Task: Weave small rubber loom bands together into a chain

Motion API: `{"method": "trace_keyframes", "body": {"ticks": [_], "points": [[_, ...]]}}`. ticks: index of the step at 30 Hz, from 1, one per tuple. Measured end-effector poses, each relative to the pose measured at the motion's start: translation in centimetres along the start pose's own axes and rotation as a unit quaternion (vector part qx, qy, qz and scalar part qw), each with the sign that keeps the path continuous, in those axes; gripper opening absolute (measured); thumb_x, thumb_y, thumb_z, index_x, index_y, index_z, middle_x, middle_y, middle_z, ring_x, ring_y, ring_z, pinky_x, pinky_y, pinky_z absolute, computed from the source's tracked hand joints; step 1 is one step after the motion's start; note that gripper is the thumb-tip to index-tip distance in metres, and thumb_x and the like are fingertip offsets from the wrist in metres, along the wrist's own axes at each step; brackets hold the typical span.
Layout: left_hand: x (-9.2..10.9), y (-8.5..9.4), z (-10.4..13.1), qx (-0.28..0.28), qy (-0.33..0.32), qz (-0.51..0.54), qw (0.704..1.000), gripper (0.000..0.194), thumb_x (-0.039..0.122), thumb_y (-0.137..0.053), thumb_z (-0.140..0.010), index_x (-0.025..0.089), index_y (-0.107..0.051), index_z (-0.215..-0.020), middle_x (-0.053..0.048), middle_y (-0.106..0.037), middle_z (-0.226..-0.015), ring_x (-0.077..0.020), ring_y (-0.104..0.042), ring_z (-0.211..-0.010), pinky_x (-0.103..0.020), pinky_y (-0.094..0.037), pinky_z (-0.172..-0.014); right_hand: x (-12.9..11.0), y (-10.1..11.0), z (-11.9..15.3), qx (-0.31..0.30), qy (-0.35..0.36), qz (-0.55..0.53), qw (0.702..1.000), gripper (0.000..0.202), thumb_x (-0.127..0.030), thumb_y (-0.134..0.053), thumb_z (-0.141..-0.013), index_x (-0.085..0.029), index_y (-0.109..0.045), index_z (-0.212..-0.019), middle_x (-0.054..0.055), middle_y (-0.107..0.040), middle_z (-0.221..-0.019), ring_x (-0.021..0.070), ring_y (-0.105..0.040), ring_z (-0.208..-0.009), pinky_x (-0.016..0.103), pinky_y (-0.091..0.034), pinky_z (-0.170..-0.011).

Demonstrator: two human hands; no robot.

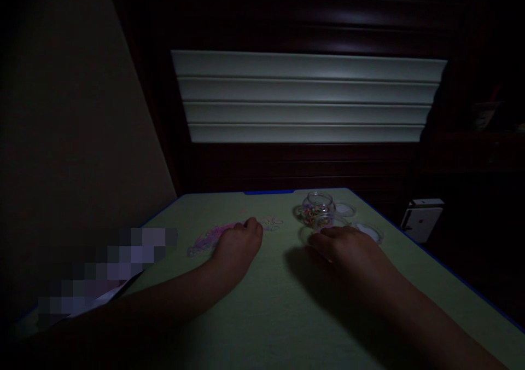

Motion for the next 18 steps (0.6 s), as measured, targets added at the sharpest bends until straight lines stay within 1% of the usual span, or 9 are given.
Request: {"method": "trace_keyframes", "body": {"ticks": [3, 7, 12, 15, 18], "points": [[-0.2, -0.3, -0.1, -0.029, 0.013, 0.007, 0.999, 0.022, -0.001, -0.051, -0.075, 0.005, -0.061, -0.094, -0.014, -0.059, -0.085, -0.0211, -0.063, -0.068, -0.026, -0.047, -0.051, 0.0, 0.0, 0.0, 0.006, 0.005, -0.001, 1.0, 0.019, -0.02, -0.043, -0.084, -0.019, -0.059, -0.075, 0.004, -0.063, -0.076, 0.0146, -0.057, -0.065, 0.026, -0.041, -0.059], [-0.2, -0.6, -0.2, -0.037, 0.01, 0.019, 0.999, 0.025, -0.002, -0.049, -0.076, 0.003, -0.06, -0.098, -0.017, -0.06, -0.088, -0.0209, -0.064, -0.067, -0.025, -0.048, -0.05, -0.1, 0.0, 0.0, 0.013, 0.012, 0.002, 1.0, 0.019, -0.02, -0.044, -0.084, -0.019, -0.06, -0.075, 0.004, -0.063, -0.073, 0.0139, -0.057, -0.063, 0.025, -0.04, -0.057], [-0.2, -1.3, -0.4, -0.072, 0.009, 0.047, 0.996, 0.025, -0.002, -0.05, -0.076, 0.002, -0.061, -0.097, -0.017, -0.06, -0.087, -0.0212, -0.065, -0.069, -0.027, -0.05, -0.052, -0.2, 0.0, -0.1, 0.001, 0.006, 0.003, 1.0, 0.018, -0.019, -0.044, -0.083, -0.019, -0.06, -0.074, 0.004, -0.063, -0.074, 0.0141, -0.058, -0.065, 0.024, -0.04, -0.059], [-0.2, -1.4, -0.5, -0.084, 0.009, 0.058, 0.995, 0.024, -0.002, -0.05, -0.076, 0.002, -0.062, -0.096, -0.018, -0.06, -0.089, -0.0227, -0.065, -0.072, -0.029, -0.051, -0.055, -0.2, 0.1, -0.1, -0.009, -0.002, 0.001, 1.0, 0.019, -0.02, -0.043, -0.085, -0.02, -0.062, -0.079, 0.004, -0.063, -0.074, 0.014, -0.057, -0.064, 0.024, -0.04, -0.059], [-0.1, -1.2, -0.5, -0.09, 0.003, 0.063, 0.994, 0.028, -0.002, -0.05, -0.075, 0.002, -0.06, -0.101, -0.018, -0.061, -0.088, -0.0228, -0.065, -0.072, -0.029, -0.051, -0.056, -0.2, 0.0, -0.1, -0.012, -0.004, -0.001, 1.0, 0.02, -0.019, -0.043, -0.084, -0.02, -0.062, -0.08, 0.004, -0.063, -0.075, 0.0143, -0.057, -0.065, 0.024, -0.04, -0.06]]}}
Point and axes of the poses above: each hand's wrist, its own z-axis away from the middle knuckle, its own y-axis out of the back of the hand, x = y × z, the point moved 8 cm from there along -z, towards the middle knuckle
